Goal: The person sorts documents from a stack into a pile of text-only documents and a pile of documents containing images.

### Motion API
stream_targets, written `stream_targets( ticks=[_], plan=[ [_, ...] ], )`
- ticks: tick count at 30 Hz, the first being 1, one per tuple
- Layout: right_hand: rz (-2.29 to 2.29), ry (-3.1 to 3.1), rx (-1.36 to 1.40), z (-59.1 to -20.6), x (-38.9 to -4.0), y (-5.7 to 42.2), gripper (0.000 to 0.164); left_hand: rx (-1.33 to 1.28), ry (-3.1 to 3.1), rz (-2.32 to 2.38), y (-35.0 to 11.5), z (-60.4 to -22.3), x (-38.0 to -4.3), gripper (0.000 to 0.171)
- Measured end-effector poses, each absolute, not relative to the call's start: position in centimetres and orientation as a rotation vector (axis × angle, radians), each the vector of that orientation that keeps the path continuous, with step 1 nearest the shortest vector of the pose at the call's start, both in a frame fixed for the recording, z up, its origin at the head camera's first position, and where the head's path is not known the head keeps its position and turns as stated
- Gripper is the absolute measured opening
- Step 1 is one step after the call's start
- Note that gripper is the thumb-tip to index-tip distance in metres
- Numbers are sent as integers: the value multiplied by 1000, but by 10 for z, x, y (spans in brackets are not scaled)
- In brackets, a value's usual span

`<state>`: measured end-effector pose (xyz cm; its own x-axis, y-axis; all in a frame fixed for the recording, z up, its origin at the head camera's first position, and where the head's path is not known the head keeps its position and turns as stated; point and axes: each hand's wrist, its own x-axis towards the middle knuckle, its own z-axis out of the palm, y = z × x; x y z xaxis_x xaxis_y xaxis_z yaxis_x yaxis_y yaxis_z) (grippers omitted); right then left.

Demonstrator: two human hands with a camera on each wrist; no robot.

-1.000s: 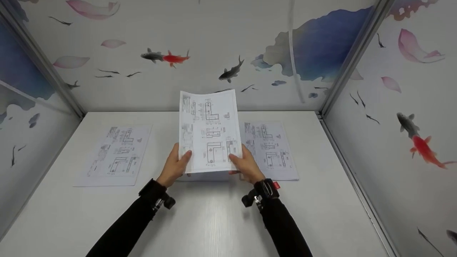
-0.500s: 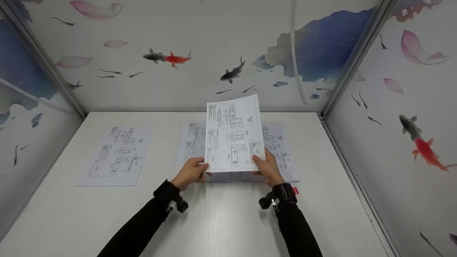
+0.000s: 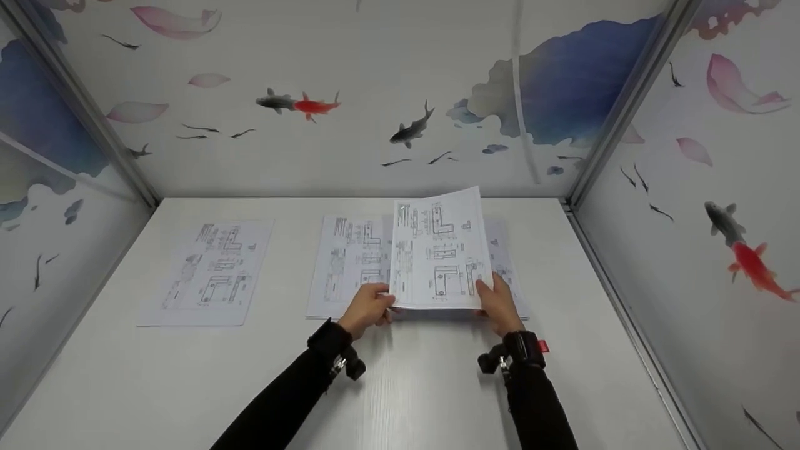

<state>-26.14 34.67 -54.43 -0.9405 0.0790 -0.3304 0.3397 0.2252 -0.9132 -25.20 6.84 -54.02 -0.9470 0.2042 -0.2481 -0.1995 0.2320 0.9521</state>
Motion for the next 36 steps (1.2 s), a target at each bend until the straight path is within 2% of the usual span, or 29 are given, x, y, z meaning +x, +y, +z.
stream_targets(
  ticks=[9, 17, 29, 36],
  plan=[
    [-1845, 2264, 500, -544, -256, 373, 55, 33, 2244, 1760, 101, -548, -247, 20],
    [-1828, 2266, 631, -553, -254, 385, 56, 44, 2251, 1713, 117, -557, -242, 27],
    [-1856, 2281, 674, -556, -254, 389, 57, 75, 2267, 1741, 124, -559, -248, 41],
    [-1816, 2338, 718, -559, -250, 389, 56, 25, 2202, 1776, 128, -561, -248, 39]
  ],
)
